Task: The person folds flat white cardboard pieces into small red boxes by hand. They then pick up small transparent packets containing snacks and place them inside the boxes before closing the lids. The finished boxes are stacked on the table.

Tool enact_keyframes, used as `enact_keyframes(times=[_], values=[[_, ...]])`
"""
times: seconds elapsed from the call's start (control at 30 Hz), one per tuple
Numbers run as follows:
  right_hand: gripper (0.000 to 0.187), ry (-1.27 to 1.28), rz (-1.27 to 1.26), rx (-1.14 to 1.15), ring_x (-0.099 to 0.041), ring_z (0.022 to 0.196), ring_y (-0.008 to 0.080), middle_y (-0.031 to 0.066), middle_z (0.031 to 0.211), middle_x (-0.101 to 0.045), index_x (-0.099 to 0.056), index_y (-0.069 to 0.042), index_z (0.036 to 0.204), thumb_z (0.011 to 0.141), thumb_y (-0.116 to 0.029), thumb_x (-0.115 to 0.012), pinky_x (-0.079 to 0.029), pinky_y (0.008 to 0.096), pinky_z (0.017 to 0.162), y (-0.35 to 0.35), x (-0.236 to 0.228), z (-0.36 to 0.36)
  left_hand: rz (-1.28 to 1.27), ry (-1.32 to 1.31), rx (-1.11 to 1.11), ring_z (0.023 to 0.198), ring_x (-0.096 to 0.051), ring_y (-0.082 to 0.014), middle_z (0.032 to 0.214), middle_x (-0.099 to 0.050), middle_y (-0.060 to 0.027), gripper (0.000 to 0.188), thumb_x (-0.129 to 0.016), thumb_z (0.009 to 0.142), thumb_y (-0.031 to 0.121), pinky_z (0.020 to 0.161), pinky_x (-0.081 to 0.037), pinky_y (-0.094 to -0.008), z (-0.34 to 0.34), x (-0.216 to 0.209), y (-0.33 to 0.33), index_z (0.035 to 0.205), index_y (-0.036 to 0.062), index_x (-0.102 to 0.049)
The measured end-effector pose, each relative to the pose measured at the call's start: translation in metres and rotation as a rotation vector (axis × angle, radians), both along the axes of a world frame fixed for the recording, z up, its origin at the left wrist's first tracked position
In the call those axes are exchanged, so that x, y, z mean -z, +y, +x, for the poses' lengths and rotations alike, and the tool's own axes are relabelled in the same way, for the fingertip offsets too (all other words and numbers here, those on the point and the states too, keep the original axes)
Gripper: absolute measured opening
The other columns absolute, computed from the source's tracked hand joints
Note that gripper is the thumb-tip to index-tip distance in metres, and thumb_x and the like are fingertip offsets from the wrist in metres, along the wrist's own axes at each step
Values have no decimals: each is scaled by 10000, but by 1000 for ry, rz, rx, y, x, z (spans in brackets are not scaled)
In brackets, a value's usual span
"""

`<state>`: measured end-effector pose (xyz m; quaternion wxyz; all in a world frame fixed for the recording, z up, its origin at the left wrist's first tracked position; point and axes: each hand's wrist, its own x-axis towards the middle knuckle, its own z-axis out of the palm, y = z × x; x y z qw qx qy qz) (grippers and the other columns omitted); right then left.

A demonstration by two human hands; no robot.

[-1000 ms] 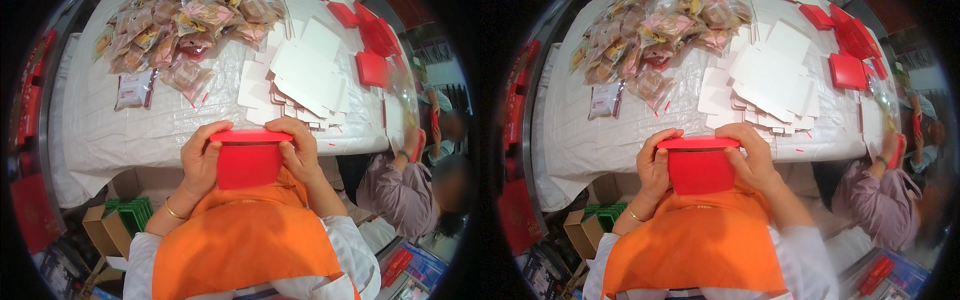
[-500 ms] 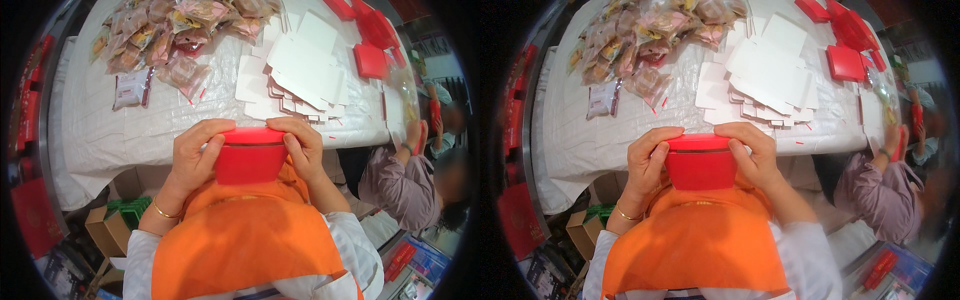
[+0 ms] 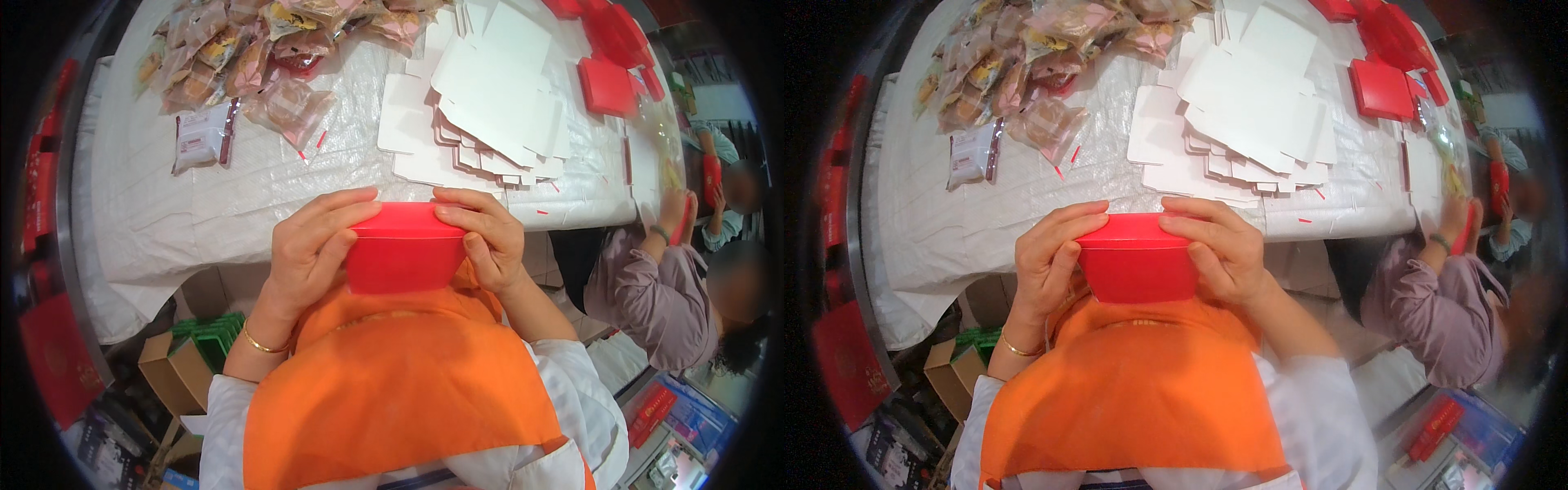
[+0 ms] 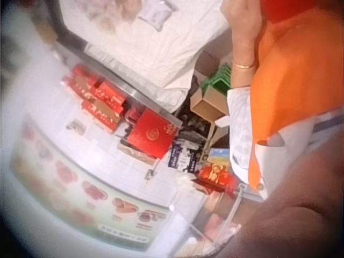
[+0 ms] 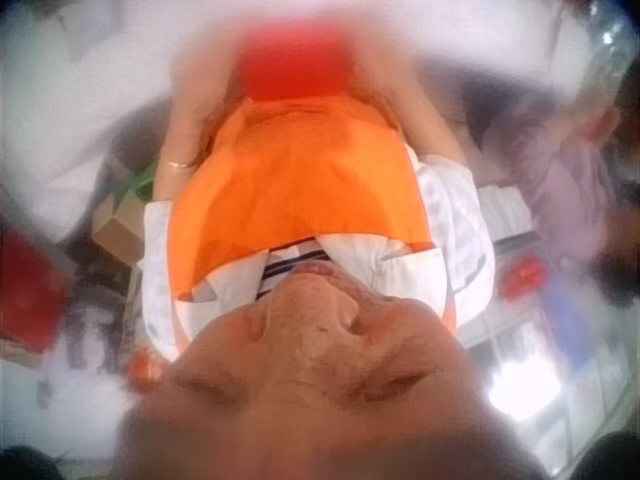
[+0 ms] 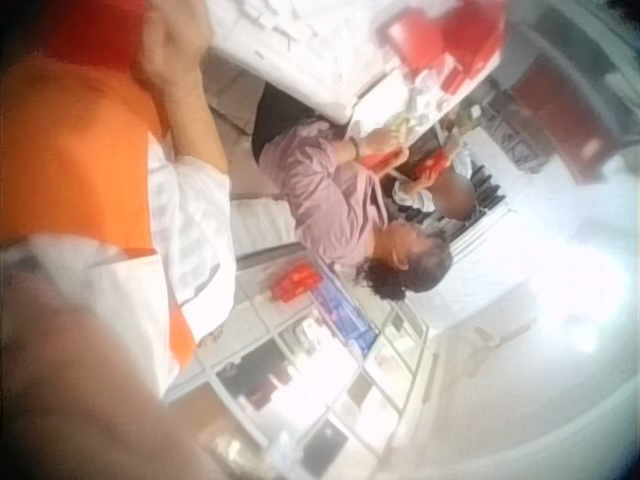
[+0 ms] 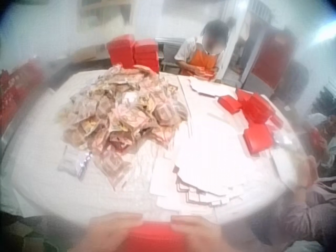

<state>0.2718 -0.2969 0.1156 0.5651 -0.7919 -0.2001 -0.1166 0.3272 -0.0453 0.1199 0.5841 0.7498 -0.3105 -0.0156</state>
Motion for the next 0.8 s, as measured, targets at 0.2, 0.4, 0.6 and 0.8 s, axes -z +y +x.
enact_keyframes(times=[0.2,0.4,0.6,0.8], values=[[307,13,10,-40,-626,1017,300,225,1177,-606,-677,-7,1088,811,-2,-544,-499,336,874,4,0,-3,28,-108,88,1012,-641,-293,1176,-624,-187,247,-553,916,146,839,-517,-328,-1,7,7,1091,24,-678],[281,33,-60,13,-602,1044,329,259,1183,-587,-644,-3,1076,823,-51,-535,-480,379,887,10,1,-7,-48,-21,-48,1132,-548,-334,1259,-545,-211,254,-581,903,178,955,-435,-378,-19,23,-5,1112,34,-601],[672,209,72,252,-450,1222,321,195,1347,-408,-222,-21,1441,878,-100,-581,-326,410,1065,42,21,-7,-134,164,-268,1193,-454,-258,1312,-479,-172,208,-514,963,217,1026,-337,-384,-16,32,-28,1099,59,-504],[680,370,127,201,-406,1287,264,181,1417,-387,-150,3,1478,948,-209,-521,-305,354,1080,30,31,5,-291,262,-301,1203,-440,-253,1333,-450,-153,276,-476,978,183,1027,-342,-375,23,31,-46,1198,19,-457]])
